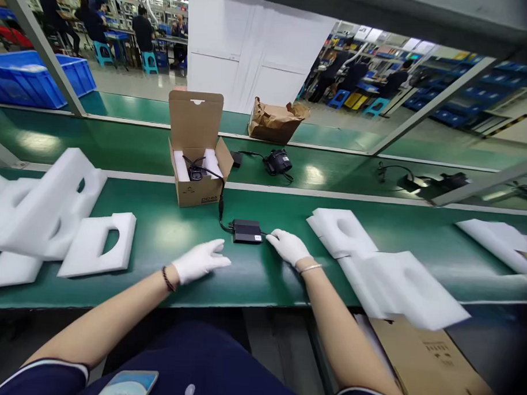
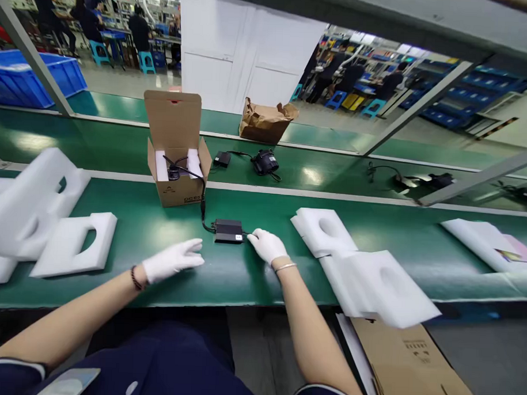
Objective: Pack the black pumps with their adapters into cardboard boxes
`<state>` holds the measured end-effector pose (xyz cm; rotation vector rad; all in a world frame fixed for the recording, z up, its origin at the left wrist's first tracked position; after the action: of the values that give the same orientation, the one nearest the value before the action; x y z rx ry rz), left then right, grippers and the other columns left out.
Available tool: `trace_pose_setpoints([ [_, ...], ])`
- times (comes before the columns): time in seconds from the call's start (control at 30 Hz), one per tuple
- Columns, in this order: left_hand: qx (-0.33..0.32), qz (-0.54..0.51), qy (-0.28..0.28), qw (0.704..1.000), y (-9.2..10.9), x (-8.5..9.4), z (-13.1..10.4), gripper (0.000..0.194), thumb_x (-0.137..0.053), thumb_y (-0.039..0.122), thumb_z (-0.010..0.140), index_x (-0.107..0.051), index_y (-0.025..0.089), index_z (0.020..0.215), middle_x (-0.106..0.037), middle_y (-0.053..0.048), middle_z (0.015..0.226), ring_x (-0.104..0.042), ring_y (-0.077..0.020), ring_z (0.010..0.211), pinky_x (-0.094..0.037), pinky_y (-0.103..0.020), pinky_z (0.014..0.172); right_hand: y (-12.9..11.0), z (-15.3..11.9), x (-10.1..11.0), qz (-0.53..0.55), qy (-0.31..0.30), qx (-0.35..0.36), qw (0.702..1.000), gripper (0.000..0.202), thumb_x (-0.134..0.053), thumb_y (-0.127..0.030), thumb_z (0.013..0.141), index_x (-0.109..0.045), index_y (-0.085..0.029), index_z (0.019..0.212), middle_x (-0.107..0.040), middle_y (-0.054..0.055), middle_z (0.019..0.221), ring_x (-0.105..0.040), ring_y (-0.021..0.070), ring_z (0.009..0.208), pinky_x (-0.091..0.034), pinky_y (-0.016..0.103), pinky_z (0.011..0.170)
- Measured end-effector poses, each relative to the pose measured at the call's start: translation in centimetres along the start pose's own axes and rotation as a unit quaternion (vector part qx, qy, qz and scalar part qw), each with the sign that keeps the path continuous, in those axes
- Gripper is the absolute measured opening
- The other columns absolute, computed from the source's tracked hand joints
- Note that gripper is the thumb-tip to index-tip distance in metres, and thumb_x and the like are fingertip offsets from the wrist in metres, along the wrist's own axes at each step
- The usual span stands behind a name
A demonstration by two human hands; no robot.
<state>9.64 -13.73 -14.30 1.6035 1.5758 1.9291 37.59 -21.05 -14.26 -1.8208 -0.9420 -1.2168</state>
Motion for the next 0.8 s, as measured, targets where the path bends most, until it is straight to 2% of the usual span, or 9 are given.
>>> trace_pose_setpoints([
  [0.1, -0.071, 0.063, 0.083, 0.992, 1.8, -4.6, 2.2, 0.082, -0.071, 0.022, 0.072, -0.039, 0.015, 0.147, -0.036, -0.017, 0.156, -0.029, -0.0362, 0.147, -0.03, -0.054, 0.119, -2.8, -4.2, -0.8, 0.071, 0.045, 0.042, 0.996, 0.036, -0.038, -0.035, 0.099, -0.066, -0.02, 0.08, -0.071, 0.008, 0.085, -0.067, 0.0223, 0.084, -0.049, 0.031, 0.076],
  [0.17, -0.079, 0.028, 0.129, 0.988, 2.6, -5.5, 3.5, 0.077, -0.068, 0.017, 0.072, -0.043, 0.019, 0.145, -0.039, -0.014, 0.156, -0.03, -0.0344, 0.147, -0.027, -0.053, 0.121, -5.6, -6.9, -0.3, 0.179, 0.074, 0.107, 0.975, 0.035, -0.039, -0.04, 0.099, -0.067, -0.022, 0.086, -0.072, 0.005, 0.089, -0.067, 0.0207, 0.085, -0.051, 0.031, 0.08],
  [0.3, -0.001, -0.219, 0.163, 0.962, 2.5, -3.9, 4.5, 0.06, -0.062, 0.028, 0.08, -0.048, 0.02, 0.138, -0.061, -0.012, 0.134, -0.06, -0.027, 0.121, -0.048, -0.043, 0.106, -9.7, -10.0, 0.7, 0.302, 0.122, 0.184, 0.927, 0.033, -0.046, -0.042, 0.093, -0.07, -0.024, 0.107, -0.072, 0.006, 0.109, -0.067, 0.0224, 0.102, -0.051, 0.035, 0.094],
  [0.43, -0.024, -0.538, 0.178, 0.824, 3.0, -1.7, 3.0, 0.062, -0.061, 0.017, 0.064, -0.05, 0.016, 0.125, -0.067, -0.009, 0.118, -0.065, -0.0258, 0.109, -0.051, -0.045, 0.101, -10.6, -8.6, 0.8, 0.371, 0.213, 0.079, 0.9, 0.069, -0.067, -0.054, 0.077, -0.054, -0.016, 0.133, -0.068, 0.008, 0.096, -0.066, 0.0206, 0.076, -0.057, 0.038, 0.08],
  [0.53, -0.044, -0.599, 0.169, 0.782, 3.5, -0.7, 1.6, 0.06, -0.055, 0.011, 0.055, -0.052, 0.016, 0.115, -0.068, -0.009, 0.11, -0.065, -0.0257, 0.106, -0.048, -0.048, 0.103, -11.1, -7.2, 1.6, 0.333, 0.334, 0.065, 0.879, 0.099, -0.077, -0.063, 0.063, -0.045, -0.013, 0.141, -0.059, 0.017, 0.118, -0.065, 0.0261, 0.09, -0.055, 0.046, 0.087],
  [0.6, -0.054, -0.566, 0.164, 0.806, 3.7, 0.2, 1.1, 0.063, -0.053, 0.012, 0.056, -0.052, 0.016, 0.118, -0.066, -0.01, 0.116, -0.063, -0.0271, 0.111, -0.047, -0.049, 0.105, -11.8, -6.5, 2.4, 0.285, 0.387, 0.125, 0.868, 0.084, -0.076, -0.066, 0.062, -0.058, -0.015, 0.127, -0.05, 0.022, 0.135, -0.055, 0.035, 0.118, -0.044, 0.054, 0.103],
  [0.67, -0.074, -0.471, 0.155, 0.865, 4.2, 2.1, 1.3, 0.066, -0.054, 0.015, 0.063, -0.047, 0.017, 0.128, -0.063, -0.013, 0.124, -0.061, -0.0297, 0.115, -0.047, -0.05, 0.103, -12.0, -5.6, 3.1, 0.303, 0.375, 0.176, 0.858, 0.067, -0.073, -0.067, 0.065, -0.063, -0.018, 0.109, -0.056, 0.019, 0.131, -0.049, 0.0378, 0.127, -0.036, 0.059, 0.109],
  [0.73, -0.13, -0.279, 0.139, 0.941, 5.1, 5.3, 2.3, 0.072, -0.062, 0.025, 0.071, -0.041, 0.019, 0.139, -0.054, -0.015, 0.14, -0.052, -0.0332, 0.128, -0.043, -0.048, 0.107, -11.6, -4.6, 3.7, 0.385, 0.33, 0.17, 0.845, 0.059, -0.072, -0.068, 0.066, -0.06, -0.019, 0.098, -0.066, 0.013, 0.106, -0.06, 0.0351, 0.112, -0.045, 0.057, 0.1],
  [0.8, -0.175, 0.004, 0.132, 0.976, 5.9, 9.2, 4.2, 0.097, -0.079, 0.039, 0.064, -0.035, 0.019, 0.148, -0.033, -0.018, 0.156, -0.029, -0.0387, 0.144, -0.027, -0.049, 0.118, -11.1, -3.7, 4.6, 0.492, 0.291, 0.125, 0.811, 0.058, -0.071, -0.069, 0.066, -0.055, -0.02, 0.093, -0.066, 0.006, 0.086, -0.066, 0.0276, 0.084, -0.056, 0.047, 0.078],
])
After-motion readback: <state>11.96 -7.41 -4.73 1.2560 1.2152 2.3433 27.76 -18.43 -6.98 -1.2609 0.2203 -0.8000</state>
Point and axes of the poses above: each hand's wrist, its own z-axis towards the middle knuckle, its own x-axis out of the back of the hand, y = z × x, the point moved 4 cm from there along z, towards the middle knuckle
